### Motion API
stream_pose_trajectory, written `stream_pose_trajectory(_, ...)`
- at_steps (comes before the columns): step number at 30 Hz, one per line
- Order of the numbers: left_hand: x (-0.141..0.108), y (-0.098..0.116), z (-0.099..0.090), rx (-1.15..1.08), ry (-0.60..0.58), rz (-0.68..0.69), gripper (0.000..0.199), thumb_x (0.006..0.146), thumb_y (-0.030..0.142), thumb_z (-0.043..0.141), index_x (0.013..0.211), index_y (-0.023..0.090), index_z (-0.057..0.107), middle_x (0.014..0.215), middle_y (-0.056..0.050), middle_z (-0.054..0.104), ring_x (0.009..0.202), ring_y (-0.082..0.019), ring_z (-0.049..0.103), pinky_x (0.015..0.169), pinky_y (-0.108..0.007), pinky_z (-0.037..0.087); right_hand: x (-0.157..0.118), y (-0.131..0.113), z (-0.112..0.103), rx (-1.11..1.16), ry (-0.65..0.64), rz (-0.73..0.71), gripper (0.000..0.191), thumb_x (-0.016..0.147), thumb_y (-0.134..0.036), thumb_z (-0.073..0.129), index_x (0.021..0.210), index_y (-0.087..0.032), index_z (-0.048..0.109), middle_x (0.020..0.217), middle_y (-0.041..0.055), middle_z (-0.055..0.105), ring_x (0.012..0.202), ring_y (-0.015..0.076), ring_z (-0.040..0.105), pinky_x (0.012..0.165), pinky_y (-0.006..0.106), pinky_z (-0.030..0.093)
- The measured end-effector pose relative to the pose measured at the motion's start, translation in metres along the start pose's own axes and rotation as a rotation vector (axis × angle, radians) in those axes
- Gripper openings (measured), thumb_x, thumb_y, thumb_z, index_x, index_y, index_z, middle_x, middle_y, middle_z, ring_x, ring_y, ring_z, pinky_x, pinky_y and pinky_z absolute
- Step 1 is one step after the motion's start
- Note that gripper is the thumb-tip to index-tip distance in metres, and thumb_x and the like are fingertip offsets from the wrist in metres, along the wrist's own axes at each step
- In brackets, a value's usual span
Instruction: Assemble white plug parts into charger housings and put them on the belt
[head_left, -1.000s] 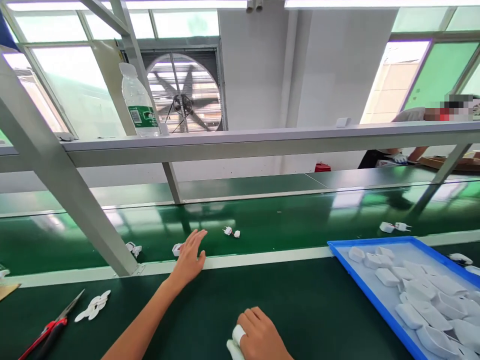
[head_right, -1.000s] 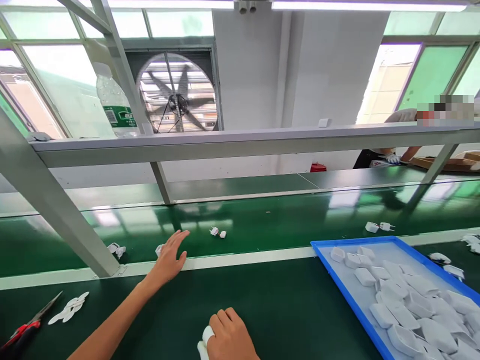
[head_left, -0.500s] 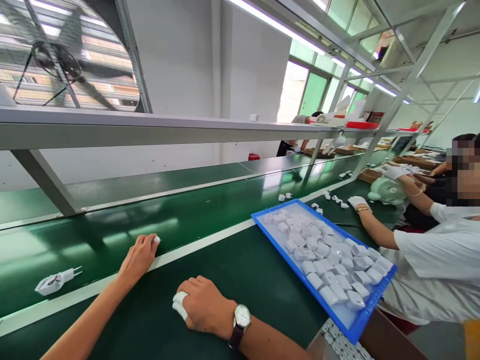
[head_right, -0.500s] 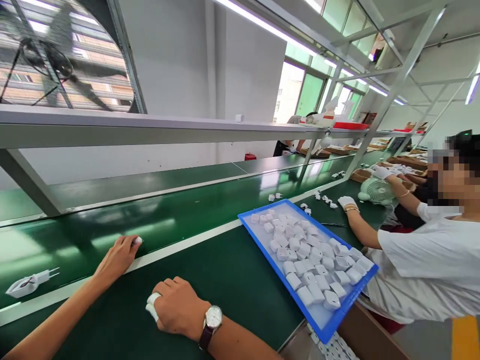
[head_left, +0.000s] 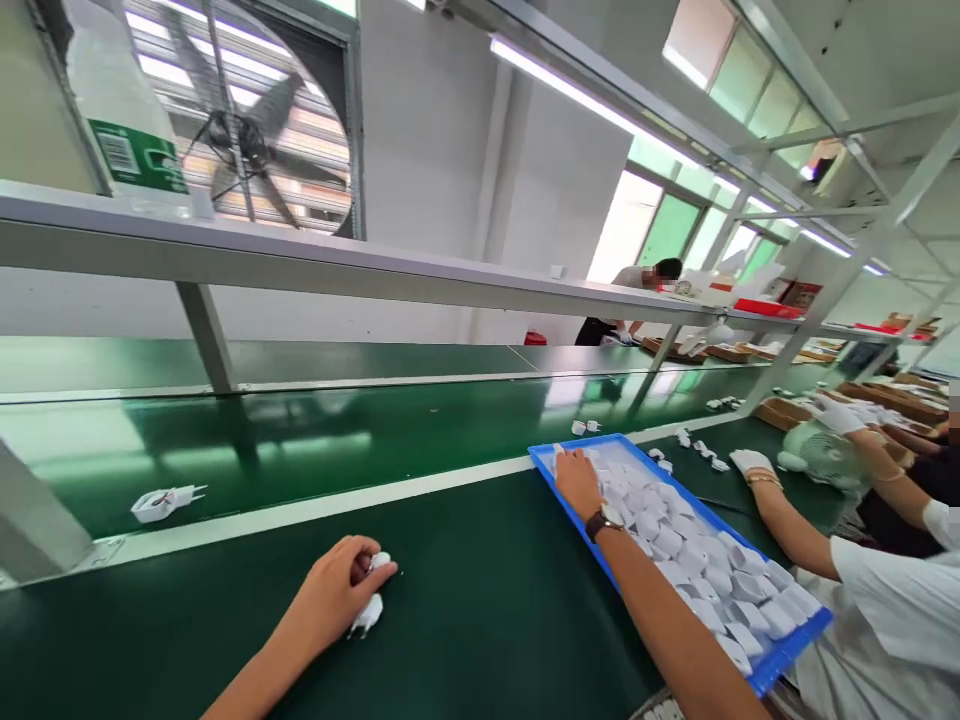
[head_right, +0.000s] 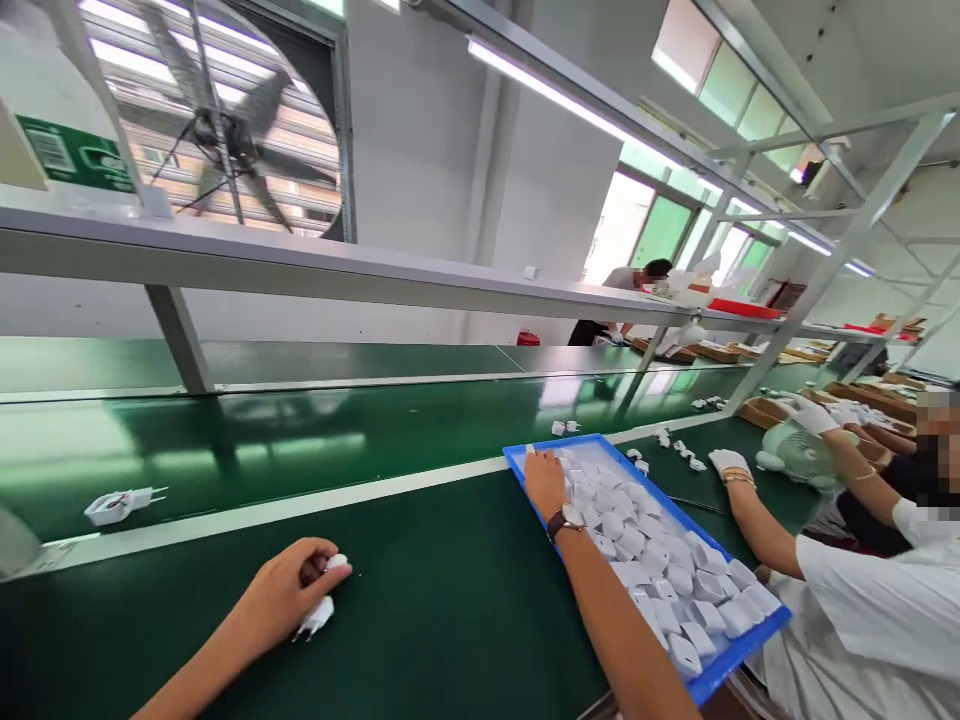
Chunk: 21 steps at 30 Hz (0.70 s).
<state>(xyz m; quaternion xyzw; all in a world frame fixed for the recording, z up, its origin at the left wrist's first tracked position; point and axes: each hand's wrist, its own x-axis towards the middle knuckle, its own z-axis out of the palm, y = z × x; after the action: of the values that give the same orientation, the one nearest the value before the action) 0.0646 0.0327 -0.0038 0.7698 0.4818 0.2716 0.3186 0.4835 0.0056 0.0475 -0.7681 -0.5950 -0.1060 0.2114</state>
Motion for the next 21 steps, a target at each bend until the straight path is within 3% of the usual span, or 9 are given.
stream_pose_trajectory(3,-0.001,0.007,-0.005,-0.122,-0.103,-0.11,0.043,0.079,0.062,0.059,0.088,0.021,0.068,0.076,-0.002,0.063,0.057,-0.019,0.063,0.05,-0.028,0.049,0.007,0.014,0.002,-0.052,-0.057,0.025,0.017,0.098,-0.025,0.058,0.103,-0.014,0.069,0.095,0.0103,0.07,0.098,0.0255,0.065,0.092,0.045,0.05)
stream_pose_trajectory(6,-0.01,0.009,-0.018,-0.027,-0.142,-0.013,0.036,0.086,0.054,0.058,0.076,0.022,0.071,0.075,-0.003,0.065,0.063,-0.019,0.062,0.058,-0.028,0.052,0.01,0.006,0.008,-0.043,-0.064,-0.028,0.029,0.094,-0.013,0.048,0.111,-0.012,0.07,0.095,0.018,0.071,0.103,0.031,0.062,0.094,0.046,0.045)
stream_pose_trajectory(8,-0.015,0.009,-0.021,0.037,-0.101,0.11,0.022,0.086,0.038,0.061,0.094,0.025,0.077,0.096,-0.006,0.072,0.081,-0.021,0.066,0.078,-0.033,0.056,0.009,-0.015,0.016,-0.001,-0.073,-0.102,0.039,0.092,-0.011,0.044,0.124,-0.013,0.067,0.104,0.0175,0.072,0.106,0.0308,0.061,0.096,0.045,0.044)
stream_pose_trajectory(11,-0.011,0.011,-0.012,0.02,-0.139,0.336,0.054,0.081,0.016,0.061,0.132,0.031,0.065,0.134,-0.007,0.066,0.118,-0.026,0.061,0.107,-0.045,0.049,0.002,-0.065,0.034,0.101,-0.131,-0.254,0.046,0.093,-0.012,0.042,0.135,-0.017,0.061,0.108,0.0125,0.071,0.103,0.0264,0.063,0.094,0.039,0.047)
stream_pose_trajectory(14,-0.003,0.014,0.002,-0.022,-0.185,0.424,0.048,0.086,0.013,0.056,0.129,0.029,0.068,0.127,-0.008,0.07,0.12,-0.025,0.061,0.11,-0.045,0.048,-0.013,-0.118,0.047,0.194,-0.208,-0.403,0.045,0.092,-0.01,0.044,0.133,-0.018,0.063,0.104,0.0087,0.072,0.096,0.0219,0.065,0.088,0.032,0.049)
stream_pose_trajectory(17,-0.002,0.01,-0.004,-0.037,-0.101,0.353,0.041,0.094,0.022,0.05,0.132,0.025,0.064,0.119,-0.009,0.071,0.112,-0.023,0.064,0.105,-0.042,0.051,-0.032,-0.148,0.046,0.238,-0.26,-0.529,0.045,0.087,-0.003,0.045,0.122,-0.02,0.068,0.1,0.0069,0.072,0.093,0.0207,0.064,0.083,0.029,0.048)
stream_pose_trajectory(21,-0.02,-0.01,-0.041,-0.235,0.062,0.092,0.043,0.094,0.043,0.056,0.132,0.024,0.061,0.11,-0.006,0.073,0.096,-0.022,0.07,0.093,-0.04,0.058,-0.059,-0.143,0.031,0.245,-0.296,-0.641,0.04,0.084,0.0,0.047,0.106,-0.023,0.072,0.09,0.0054,0.071,0.086,0.0212,0.061,0.081,0.032,0.047)
